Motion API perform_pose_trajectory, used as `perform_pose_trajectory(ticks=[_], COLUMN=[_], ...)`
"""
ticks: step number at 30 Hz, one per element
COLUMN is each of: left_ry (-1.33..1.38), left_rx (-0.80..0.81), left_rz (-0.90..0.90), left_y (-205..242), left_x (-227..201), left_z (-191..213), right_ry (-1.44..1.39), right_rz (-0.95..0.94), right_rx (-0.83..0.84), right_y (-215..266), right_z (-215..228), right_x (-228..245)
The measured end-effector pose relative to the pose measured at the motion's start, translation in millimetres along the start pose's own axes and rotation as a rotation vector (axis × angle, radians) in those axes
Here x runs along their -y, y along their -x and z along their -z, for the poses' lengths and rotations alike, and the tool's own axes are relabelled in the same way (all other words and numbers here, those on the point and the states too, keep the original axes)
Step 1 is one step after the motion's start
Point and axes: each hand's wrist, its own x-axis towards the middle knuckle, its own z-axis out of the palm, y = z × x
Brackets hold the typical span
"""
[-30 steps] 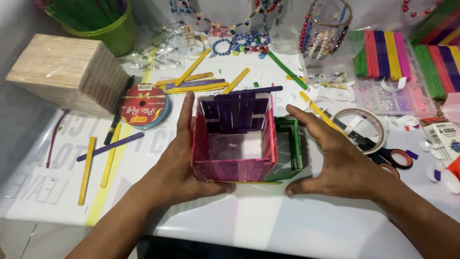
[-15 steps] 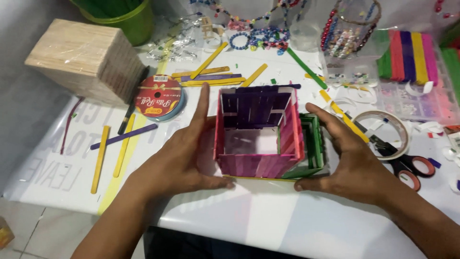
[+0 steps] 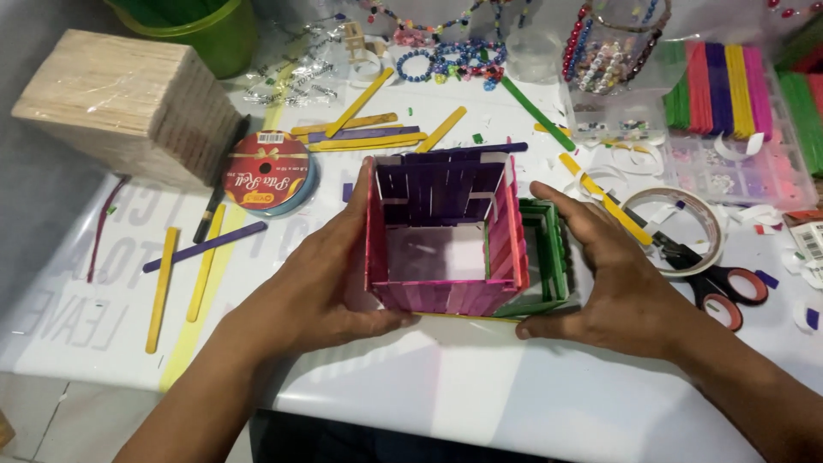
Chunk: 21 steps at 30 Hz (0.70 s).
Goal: Assembling a small container or structure using colored popsicle sticks and double-sided tape.
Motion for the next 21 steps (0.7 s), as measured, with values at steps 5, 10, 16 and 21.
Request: perform_pose_trajectory(ticks=[5, 10, 16, 21], left_ry=[-0.001, 0.016, -0.002, -0.010], left_rx=[0.005, 0.032, 0.013, -0.002], left_rz=[-0.002, 0.089, 0.077, -0.004], left_y=[-0.5, -0.2, -1.3, -0.6], left_x=[-2.6, -4.0, -1.1, 1.7], left_z=[-0.6, -0.3, -3.0, -5.1], right_ry=[-0.102, 0.154, 0.437, 0.411], right_rz=[-0.080, 0.355, 0.723, 0.422], right_rx=[0.117, -0.071, -0.206, -0.034], right_y=[2.7, 9.6, 26.7, 28.7], right_z=[22.3, 37.5, 34.4, 17.7], right_x=[22.1, 12.7, 26.6, 17.4])
